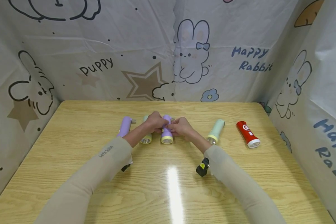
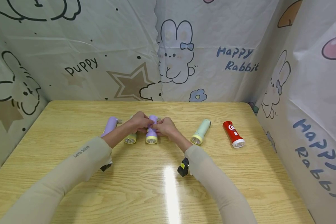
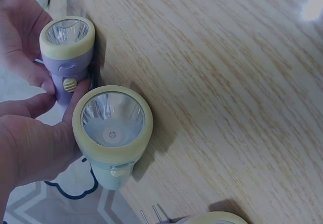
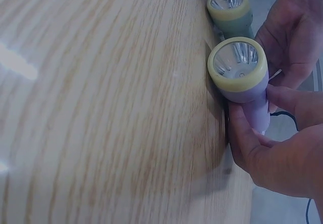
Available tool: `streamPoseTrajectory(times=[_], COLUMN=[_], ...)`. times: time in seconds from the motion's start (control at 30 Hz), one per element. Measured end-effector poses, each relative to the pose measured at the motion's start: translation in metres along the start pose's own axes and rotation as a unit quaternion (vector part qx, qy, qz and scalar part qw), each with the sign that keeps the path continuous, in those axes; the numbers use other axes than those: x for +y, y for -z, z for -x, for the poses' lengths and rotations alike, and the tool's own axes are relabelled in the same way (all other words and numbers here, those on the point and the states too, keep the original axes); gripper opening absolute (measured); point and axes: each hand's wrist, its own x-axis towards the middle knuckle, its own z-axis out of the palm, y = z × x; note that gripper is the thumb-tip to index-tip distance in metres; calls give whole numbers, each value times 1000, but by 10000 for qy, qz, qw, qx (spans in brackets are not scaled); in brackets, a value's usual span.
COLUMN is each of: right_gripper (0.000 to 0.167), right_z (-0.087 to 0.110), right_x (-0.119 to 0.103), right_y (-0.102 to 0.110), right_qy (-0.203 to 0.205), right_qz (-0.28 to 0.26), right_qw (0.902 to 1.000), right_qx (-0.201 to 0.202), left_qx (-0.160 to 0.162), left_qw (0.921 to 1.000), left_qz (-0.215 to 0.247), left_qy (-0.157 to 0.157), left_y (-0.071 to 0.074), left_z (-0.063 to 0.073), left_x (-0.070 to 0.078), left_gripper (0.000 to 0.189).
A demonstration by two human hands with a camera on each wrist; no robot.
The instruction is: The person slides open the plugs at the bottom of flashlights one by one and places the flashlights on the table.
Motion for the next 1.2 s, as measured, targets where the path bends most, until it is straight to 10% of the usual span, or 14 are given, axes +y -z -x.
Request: streamPoseTrajectory(times=[1.2], right_gripper=[27], right_z=[-1], right_x=[-3], right_y=[-4], right_qy=[-96], right_qz=[173], right_qw=[9998], right_qx=[24], left_qx=[376], left_qw=[9869], left_qz=[-1548], left_qy=[-263], left_y=[2], left_z=[-3], left_x=[4], left_gripper=[17])
